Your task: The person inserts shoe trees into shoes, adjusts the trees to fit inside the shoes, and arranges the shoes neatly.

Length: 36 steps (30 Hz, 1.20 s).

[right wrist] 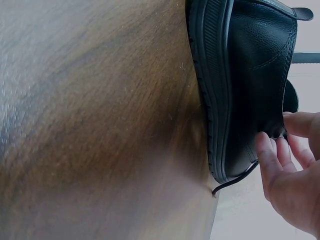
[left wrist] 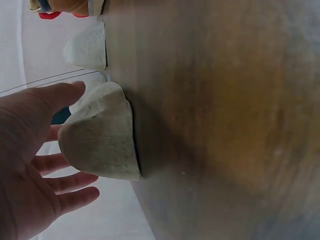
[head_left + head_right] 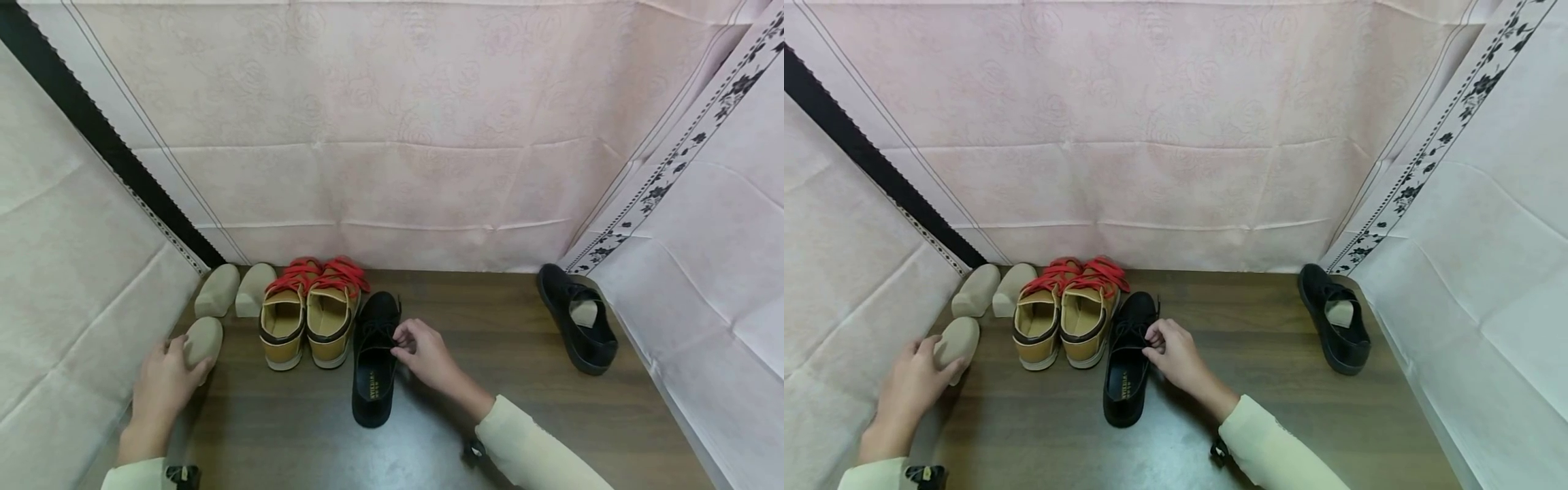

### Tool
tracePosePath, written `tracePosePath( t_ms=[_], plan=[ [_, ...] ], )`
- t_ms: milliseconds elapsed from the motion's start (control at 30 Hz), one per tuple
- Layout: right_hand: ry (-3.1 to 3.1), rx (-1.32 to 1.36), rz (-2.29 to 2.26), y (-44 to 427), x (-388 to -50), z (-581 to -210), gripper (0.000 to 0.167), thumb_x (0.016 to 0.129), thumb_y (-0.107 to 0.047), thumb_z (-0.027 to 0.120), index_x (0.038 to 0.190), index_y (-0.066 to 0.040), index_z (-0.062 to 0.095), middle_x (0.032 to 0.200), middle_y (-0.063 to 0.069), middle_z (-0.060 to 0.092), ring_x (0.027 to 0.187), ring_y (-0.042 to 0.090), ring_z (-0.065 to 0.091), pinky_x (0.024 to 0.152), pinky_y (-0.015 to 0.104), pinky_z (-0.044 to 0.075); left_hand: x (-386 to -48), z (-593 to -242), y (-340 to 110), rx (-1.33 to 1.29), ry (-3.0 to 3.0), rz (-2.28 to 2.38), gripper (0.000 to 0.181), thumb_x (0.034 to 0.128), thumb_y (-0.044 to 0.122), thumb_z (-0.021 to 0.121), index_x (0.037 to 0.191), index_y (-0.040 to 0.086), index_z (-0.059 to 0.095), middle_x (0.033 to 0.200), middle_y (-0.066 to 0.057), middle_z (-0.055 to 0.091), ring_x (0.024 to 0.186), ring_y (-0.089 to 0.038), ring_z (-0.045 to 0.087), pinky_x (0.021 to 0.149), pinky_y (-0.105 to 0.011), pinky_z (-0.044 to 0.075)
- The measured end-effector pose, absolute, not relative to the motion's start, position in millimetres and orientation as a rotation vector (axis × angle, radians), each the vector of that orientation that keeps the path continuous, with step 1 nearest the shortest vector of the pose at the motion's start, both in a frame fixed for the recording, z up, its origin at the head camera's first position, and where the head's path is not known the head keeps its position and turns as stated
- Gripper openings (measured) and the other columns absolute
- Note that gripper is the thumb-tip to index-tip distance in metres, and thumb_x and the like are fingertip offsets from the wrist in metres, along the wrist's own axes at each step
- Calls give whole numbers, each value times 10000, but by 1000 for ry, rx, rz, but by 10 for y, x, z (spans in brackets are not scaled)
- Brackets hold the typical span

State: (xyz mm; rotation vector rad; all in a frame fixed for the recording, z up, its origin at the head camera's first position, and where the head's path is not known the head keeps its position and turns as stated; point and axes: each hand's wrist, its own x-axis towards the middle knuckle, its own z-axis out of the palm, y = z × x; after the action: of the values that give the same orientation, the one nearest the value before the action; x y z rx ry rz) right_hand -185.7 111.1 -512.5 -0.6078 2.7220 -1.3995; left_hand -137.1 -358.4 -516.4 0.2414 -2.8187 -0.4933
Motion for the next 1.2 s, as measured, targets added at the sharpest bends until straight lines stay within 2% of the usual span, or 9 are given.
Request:
tracePosePath(
  t_ms=[400, 633, 833, 1000, 1200],
  plan=[
    [2700, -603, -1416, 1110, -1849, -5114, 209, 926, -76, 770, 1064, -142, 627, 1028, -15, 611, 928, 102, 652, 821, 278, 599, -1345, -5214, -3588, 250, -2810, -503, 500, 850, 76, 798, 1205, -196, 575, 1122, -460, 522, 971, -635, 536, 828, -698, 447],
    [2691, -606, -1432, 1112, -1843, -5099, 210, 924, -68, 769, 1061, -143, 628, 1027, -5, 614, 934, 132, 655, 835, 334, 605, -1309, -5222, -3584, 337, -2819, -524, 492, 864, 134, 771, 1254, -109, 595, 1094, -438, 517, 957, -616, 525, 793, -689, 438],
    [2692, -601, -1422, 1115, -1844, -5105, 212, 926, -71, 768, 1064, -152, 629, 1029, -10, 612, 929, 122, 649, 839, 344, 606, -1272, -5263, -3570, 374, -2805, -568, 482, 873, 135, 736, 1280, -87, 605, 1066, -456, 506, 994, -575, 452, 793, -677, 417],
    [2696, -600, -1405, 1117, -1841, -5106, 209, 930, -76, 766, 1064, -157, 628, 1031, -13, 612, 928, 109, 645, 836, 314, 603, -1260, -5279, -3560, 394, -2774, -591, 475, 861, 117, 747, 1271, -84, 617, 1047, -446, 497, 991, -553, 426, 778, -669, 413],
    [2699, -594, -1397, 1116, -1843, -5103, 205, 932, -80, 763, 1062, -163, 628, 1034, -17, 614, 927, 99, 646, 830, 272, 594, -1251, -5261, -3536, 499, -2745, -661, 498, 848, 107, 768, 1264, -109, 600, 1100, -440, 464, 995, -560, 439, 769, -669, 427]
  ],
)
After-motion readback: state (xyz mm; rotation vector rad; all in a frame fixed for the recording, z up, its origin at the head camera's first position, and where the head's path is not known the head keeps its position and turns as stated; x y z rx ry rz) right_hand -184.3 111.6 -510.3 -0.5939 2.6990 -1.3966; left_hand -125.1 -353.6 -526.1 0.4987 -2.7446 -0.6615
